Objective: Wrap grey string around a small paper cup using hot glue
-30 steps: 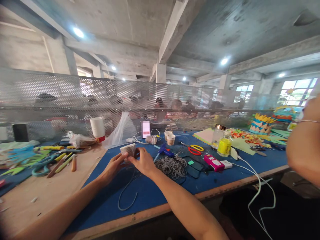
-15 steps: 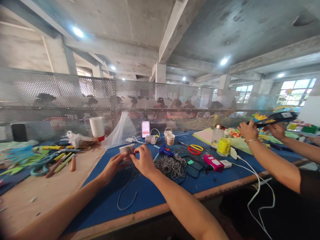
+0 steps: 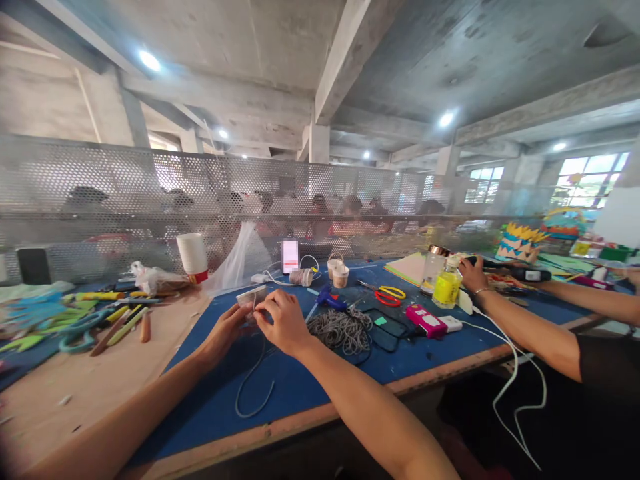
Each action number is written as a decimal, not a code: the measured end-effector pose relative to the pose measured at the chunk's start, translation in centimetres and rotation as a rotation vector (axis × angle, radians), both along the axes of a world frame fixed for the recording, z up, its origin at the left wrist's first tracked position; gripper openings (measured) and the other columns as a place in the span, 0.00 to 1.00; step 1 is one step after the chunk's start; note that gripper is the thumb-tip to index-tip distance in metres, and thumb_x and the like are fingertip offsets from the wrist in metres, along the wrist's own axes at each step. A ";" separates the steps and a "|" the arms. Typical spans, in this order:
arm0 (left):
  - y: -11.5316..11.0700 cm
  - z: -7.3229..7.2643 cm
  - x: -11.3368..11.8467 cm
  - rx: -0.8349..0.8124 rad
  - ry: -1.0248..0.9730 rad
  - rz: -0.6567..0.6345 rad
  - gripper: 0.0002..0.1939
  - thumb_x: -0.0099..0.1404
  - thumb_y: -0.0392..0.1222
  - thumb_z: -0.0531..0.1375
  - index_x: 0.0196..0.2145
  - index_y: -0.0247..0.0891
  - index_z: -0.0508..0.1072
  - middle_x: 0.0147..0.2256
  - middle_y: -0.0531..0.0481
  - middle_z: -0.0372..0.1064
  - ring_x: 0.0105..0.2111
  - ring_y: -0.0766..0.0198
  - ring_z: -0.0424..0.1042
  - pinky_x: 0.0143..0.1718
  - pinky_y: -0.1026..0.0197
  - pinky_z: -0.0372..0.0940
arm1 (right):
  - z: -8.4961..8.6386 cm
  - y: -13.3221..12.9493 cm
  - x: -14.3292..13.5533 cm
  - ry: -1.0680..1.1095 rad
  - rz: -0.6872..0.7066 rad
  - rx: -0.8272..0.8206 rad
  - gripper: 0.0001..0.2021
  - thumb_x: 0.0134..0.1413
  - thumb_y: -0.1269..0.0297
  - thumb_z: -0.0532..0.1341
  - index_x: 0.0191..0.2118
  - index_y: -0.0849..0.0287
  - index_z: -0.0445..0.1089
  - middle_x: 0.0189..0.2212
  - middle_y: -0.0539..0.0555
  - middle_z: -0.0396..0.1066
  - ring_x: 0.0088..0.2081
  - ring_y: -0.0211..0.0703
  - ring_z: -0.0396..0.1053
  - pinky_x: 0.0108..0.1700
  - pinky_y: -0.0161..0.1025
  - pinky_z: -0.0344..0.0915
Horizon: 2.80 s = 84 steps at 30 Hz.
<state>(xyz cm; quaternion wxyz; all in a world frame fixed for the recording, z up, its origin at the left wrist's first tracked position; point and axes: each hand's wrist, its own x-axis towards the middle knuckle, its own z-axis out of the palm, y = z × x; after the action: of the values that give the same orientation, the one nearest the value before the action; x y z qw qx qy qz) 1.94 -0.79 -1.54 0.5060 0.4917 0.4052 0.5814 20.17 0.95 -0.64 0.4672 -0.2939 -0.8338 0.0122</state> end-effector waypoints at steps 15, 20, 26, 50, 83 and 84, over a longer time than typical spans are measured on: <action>-0.1 0.2 -0.2 -0.042 -0.021 -0.027 0.28 0.61 0.60 0.70 0.52 0.39 0.79 0.51 0.41 0.81 0.56 0.45 0.76 0.51 0.51 0.71 | 3.2 4.0 7.1 -0.080 -0.346 -0.247 0.09 0.68 0.67 0.61 0.50 0.58 0.75 0.45 0.59 0.77 0.47 0.49 0.75 0.53 0.44 0.67; 0.3 -0.3 -0.3 -0.037 -0.029 -0.029 0.28 0.59 0.60 0.71 0.51 0.40 0.80 0.49 0.44 0.82 0.54 0.46 0.77 0.49 0.52 0.73 | 1.3 5.8 11.7 -0.459 -0.760 -0.458 0.18 0.68 0.59 0.63 0.58 0.63 0.72 0.60 0.71 0.69 0.61 0.62 0.68 0.57 0.52 0.65; 0.2 -0.2 -0.2 -0.033 -0.030 -0.021 0.28 0.60 0.60 0.71 0.51 0.39 0.80 0.48 0.44 0.82 0.52 0.48 0.78 0.47 0.54 0.74 | -0.5 6.5 11.7 -0.539 -0.805 -0.498 0.19 0.65 0.61 0.64 0.58 0.64 0.72 0.58 0.73 0.72 0.61 0.64 0.69 0.59 0.54 0.64; 0.3 0.1 -0.7 -0.004 -0.017 0.002 0.29 0.61 0.60 0.69 0.54 0.40 0.77 0.52 0.40 0.80 0.55 0.46 0.78 0.53 0.50 0.70 | 1.8 4.6 8.3 0.243 -0.138 -0.220 0.18 0.66 0.48 0.61 0.41 0.59 0.76 0.36 0.57 0.79 0.38 0.48 0.76 0.45 0.42 0.72; 0.3 0.2 -0.6 0.023 0.036 0.051 0.32 0.60 0.61 0.69 0.56 0.40 0.77 0.52 0.39 0.80 0.53 0.45 0.78 0.56 0.45 0.69 | 2.2 0.4 5.4 0.142 0.211 -0.463 0.18 0.61 0.45 0.67 0.36 0.57 0.77 0.32 0.51 0.78 0.34 0.43 0.73 0.38 0.37 0.67; 0.3 0.2 -0.6 0.021 0.040 0.058 0.31 0.60 0.60 0.69 0.56 0.40 0.77 0.52 0.39 0.80 0.53 0.44 0.78 0.57 0.45 0.69 | 2.2 0.4 5.4 0.141 0.213 -0.468 0.18 0.61 0.45 0.67 0.36 0.57 0.77 0.32 0.50 0.78 0.34 0.43 0.72 0.38 0.37 0.66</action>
<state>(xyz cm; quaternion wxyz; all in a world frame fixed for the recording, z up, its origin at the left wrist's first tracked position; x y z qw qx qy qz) 1.35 -0.46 -1.33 0.4754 0.4965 0.4230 0.5903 25.55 1.33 1.57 0.4395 -0.3030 -0.8000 0.2739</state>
